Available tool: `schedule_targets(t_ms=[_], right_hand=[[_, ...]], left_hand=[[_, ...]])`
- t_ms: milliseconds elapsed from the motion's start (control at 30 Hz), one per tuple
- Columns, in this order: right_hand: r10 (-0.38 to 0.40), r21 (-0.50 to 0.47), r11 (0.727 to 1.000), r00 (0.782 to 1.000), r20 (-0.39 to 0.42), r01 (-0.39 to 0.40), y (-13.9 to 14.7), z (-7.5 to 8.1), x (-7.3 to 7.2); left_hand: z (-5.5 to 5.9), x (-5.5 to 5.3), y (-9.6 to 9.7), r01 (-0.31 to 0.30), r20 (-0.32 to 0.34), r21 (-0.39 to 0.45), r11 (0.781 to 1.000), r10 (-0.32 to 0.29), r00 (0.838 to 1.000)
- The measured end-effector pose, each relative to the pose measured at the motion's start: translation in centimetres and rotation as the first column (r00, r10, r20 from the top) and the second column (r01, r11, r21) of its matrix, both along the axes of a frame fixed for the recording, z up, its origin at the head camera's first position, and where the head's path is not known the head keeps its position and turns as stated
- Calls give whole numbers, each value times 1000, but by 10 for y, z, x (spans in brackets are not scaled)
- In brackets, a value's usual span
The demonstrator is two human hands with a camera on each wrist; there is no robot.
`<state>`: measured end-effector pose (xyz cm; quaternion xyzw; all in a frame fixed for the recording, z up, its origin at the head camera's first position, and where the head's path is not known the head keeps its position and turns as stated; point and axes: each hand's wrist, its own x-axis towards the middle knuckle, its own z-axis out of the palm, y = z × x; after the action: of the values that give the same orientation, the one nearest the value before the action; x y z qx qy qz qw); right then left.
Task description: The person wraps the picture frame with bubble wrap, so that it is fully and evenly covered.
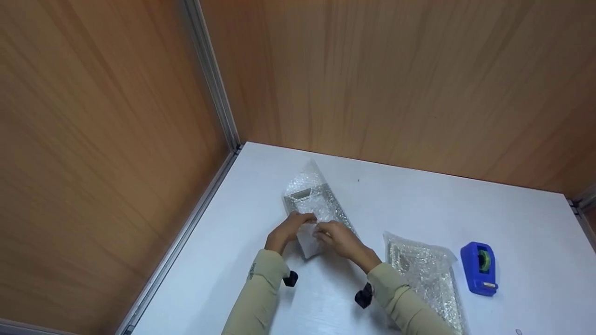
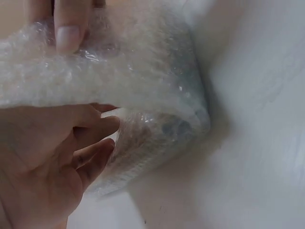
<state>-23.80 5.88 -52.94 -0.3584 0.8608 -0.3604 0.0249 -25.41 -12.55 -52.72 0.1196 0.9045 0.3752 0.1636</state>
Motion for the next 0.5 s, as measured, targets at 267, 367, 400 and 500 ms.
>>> schedule_targets(t_ms=[267, 367, 400, 500], right_hand=[[-117, -30, 993, 993, -9, 117, -12, -14, -13], [-166, -28, 986, 974, -157, 163, -18, -21, -13], [-182, -30, 983, 962, -203, 179, -19, -23, -14], [-227, -56, 974, 933, -278, 220, -24, -29, -14]], left_hand=[[-8, -15, -11, -63, 82, 163, 985, 50, 995], [-7, -18, -11, -196, 233, 205, 959, 147, 961], [-6, -18, -12, -235, 273, 214, 948, 173, 946], [-4, -19, -12, -279, 319, 251, 927, 193, 928]])
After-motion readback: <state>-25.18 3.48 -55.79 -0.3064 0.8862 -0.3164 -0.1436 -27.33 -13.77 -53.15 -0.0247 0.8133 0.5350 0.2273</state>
